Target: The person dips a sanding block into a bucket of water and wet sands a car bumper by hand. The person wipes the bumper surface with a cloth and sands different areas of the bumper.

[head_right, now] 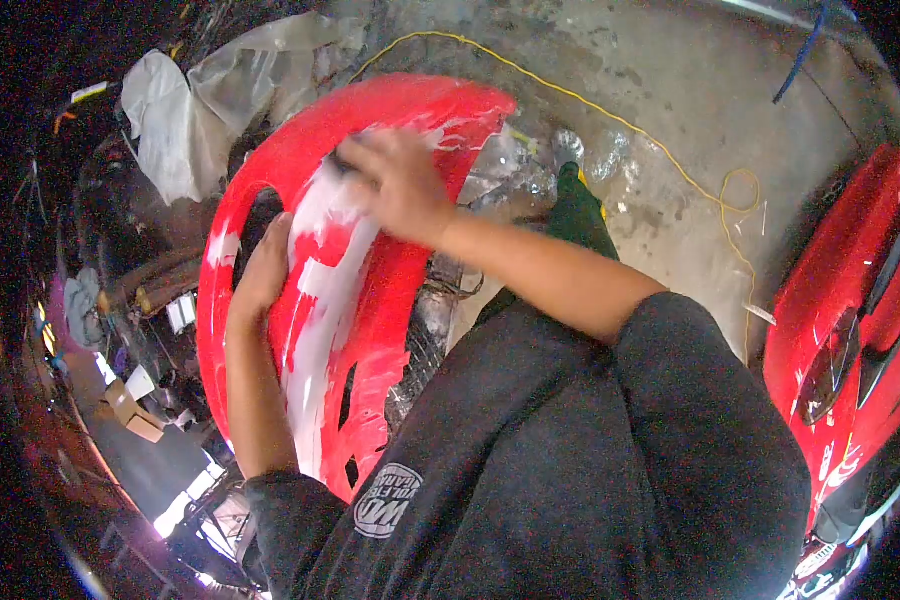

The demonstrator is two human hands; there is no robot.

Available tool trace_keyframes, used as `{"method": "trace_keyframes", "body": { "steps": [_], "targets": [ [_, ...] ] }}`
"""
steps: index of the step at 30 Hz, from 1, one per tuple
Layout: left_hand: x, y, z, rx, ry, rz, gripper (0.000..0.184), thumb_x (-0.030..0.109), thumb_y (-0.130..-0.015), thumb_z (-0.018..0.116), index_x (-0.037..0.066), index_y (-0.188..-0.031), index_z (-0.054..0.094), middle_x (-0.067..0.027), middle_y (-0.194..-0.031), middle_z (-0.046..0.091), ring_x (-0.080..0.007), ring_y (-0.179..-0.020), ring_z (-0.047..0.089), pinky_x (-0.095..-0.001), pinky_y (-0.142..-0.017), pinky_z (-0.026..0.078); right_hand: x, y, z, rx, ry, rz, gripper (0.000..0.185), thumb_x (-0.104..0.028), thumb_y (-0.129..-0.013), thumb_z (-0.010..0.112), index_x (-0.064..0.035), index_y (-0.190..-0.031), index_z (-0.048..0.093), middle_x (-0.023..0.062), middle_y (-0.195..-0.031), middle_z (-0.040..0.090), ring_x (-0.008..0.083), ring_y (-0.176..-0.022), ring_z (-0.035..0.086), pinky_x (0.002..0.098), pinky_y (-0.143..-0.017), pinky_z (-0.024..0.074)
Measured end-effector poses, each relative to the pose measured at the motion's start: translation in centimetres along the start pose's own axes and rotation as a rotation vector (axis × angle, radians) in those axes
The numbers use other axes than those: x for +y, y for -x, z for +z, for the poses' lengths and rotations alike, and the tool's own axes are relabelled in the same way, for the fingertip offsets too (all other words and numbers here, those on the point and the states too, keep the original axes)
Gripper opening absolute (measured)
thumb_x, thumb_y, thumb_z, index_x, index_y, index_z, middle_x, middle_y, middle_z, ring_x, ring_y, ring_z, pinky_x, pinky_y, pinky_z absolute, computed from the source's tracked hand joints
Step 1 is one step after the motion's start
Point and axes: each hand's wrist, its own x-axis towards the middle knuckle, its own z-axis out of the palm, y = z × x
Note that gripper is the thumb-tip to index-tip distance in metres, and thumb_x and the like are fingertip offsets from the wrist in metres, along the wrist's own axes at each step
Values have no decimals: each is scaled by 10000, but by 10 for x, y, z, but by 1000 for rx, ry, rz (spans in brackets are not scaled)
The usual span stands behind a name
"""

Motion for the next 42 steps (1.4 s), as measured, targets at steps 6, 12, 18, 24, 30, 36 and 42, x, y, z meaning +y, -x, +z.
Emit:
{"method": "trace_keyframes", "body": {
  "steps": [6,12,18,24,30,36,42],
  "targets": [
    [9,-7,-2,15,116,-21,500,189,-1085,321,-89,-1471,476,-316,-1523,486,-422,-1457,440,-432,-1235,319,-49,19,5,-145,-225,82,532,-182,-919,697,0,-1403,570,331,-1526,397,506,-1443,390,535,-1211,344],
    [4,-1,-3,-14,32,-38,614,348,-1131,257,-94,-1509,456,-273,-1586,448,-344,-1525,375,-385,-1272,238,29,-16,9,83,-134,454,479,-176,-978,638,-26,-1427,565,352,-1486,472,477,-1446,420,494,-1219,343],
    [-30,-7,15,2,27,25,484,138,-1069,366,-97,-1483,452,-330,-1523,477,-431,-1470,419,-446,-1248,304,-51,23,0,-165,-250,-123,477,-220,-1010,581,-113,-1475,579,348,-1540,434,518,-1396,465,532,-1193,379],
    [-59,-20,30,31,-41,135,521,226,-1100,307,-90,-1484,465,-310,-1550,461,-411,-1494,394,-436,-1259,279,37,19,-8,-56,-196,407,480,-185,-983,594,-85,-1452,602,346,-1549,435,475,-1409,484,495,-1197,385],
    [-31,-7,15,-2,-8,68,534,244,-1106,294,-86,-1491,462,-309,-1560,450,-411,-1500,386,-431,-1262,268,-1,52,-21,-191,-161,-111,476,-152,-979,618,-103,-1452,605,333,-1516,474,487,-1415,473,497,-1204,388],
    [-27,-9,11,-20,-7,34,546,262,-1112,282,-81,-1499,459,-307,-1571,439,-410,-1507,378,-427,-1266,257,-15,57,-24,-123,-148,199,417,-166,-999,625,-49,-1399,627,339,-1557,422,469,-1431,466,468,-1184,409],
    [-25,-4,10,-13,4,4,559,280,-1118,269,-77,-1506,455,-306,-1581,428,-409,-1513,369,-423,-1270,246,37,18,-3,-30,-150,424,391,-134,-998,574,-17,-1368,619,354,-1522,438,498,-1381,488,509,-1147,425]
  ]
}}
